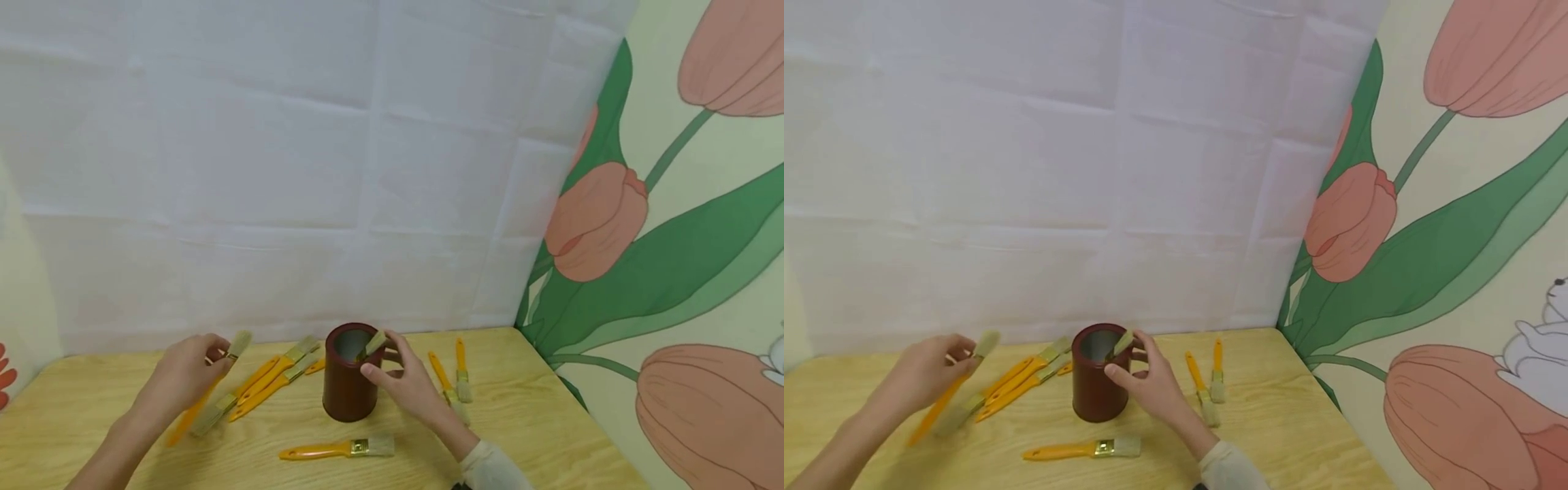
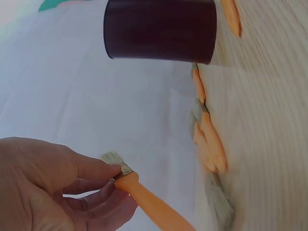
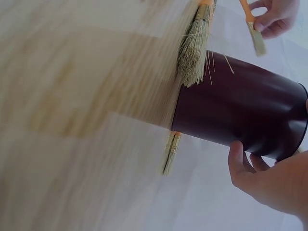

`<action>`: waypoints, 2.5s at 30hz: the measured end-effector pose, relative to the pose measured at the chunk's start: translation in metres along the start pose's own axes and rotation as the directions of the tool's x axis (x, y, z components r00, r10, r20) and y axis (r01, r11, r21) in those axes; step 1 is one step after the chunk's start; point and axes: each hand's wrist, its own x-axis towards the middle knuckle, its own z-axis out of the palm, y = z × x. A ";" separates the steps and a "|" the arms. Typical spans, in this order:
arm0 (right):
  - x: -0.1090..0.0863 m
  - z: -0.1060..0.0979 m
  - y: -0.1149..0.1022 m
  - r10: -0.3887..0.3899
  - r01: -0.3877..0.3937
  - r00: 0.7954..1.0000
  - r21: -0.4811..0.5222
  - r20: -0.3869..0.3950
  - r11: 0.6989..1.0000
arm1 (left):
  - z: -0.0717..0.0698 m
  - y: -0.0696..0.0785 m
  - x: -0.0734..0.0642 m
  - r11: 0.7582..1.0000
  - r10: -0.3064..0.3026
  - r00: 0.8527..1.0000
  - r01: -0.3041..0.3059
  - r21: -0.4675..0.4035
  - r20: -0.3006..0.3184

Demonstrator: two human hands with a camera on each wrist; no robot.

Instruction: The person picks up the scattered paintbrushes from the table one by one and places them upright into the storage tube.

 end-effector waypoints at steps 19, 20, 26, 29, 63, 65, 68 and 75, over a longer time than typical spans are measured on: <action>-0.003 -0.001 -0.004 -0.002 0.002 1.000 0.042 0.009 0.999 | -0.005 0.088 -0.012 0.985 0.160 0.956 -0.169 -0.017 -0.244; -0.003 -0.001 -0.005 -0.003 0.002 1.000 0.046 0.008 0.999 | -0.005 0.092 -0.011 0.983 0.173 0.949 -0.185 -0.020 -0.262; -0.002 0.003 -0.009 0.018 -0.018 1.000 0.083 0.004 0.996 | -0.003 0.122 -0.007 0.945 0.272 0.866 -0.322 -0.052 -0.418; -0.001 0.003 -0.009 0.015 -0.016 1.000 0.086 0.013 0.996 | 0.001 0.137 -0.004 0.918 0.295 0.818 -0.385 -0.090 -0.494; 0.000 0.005 -0.006 0.002 -0.005 1.000 0.129 0.023 0.992 | 0.061 0.155 0.023 0.797 0.348 0.688 -0.575 -0.184 -0.637; 0.000 0.006 -0.006 -0.003 0.000 1.000 0.129 0.025 0.992 | 0.064 0.152 0.024 0.809 0.342 0.699 -0.559 -0.182 -0.628; 0.001 0.008 -0.005 -0.015 0.011 0.999 0.119 0.033 0.993 | 0.069 0.145 0.027 0.835 0.315 0.729 -0.518 -0.188 -0.608; 0.000 0.010 -0.007 -0.013 0.011 1.000 0.091 0.025 0.996 | 0.075 0.126 0.032 0.891 0.238 0.825 -0.395 -0.223 -0.512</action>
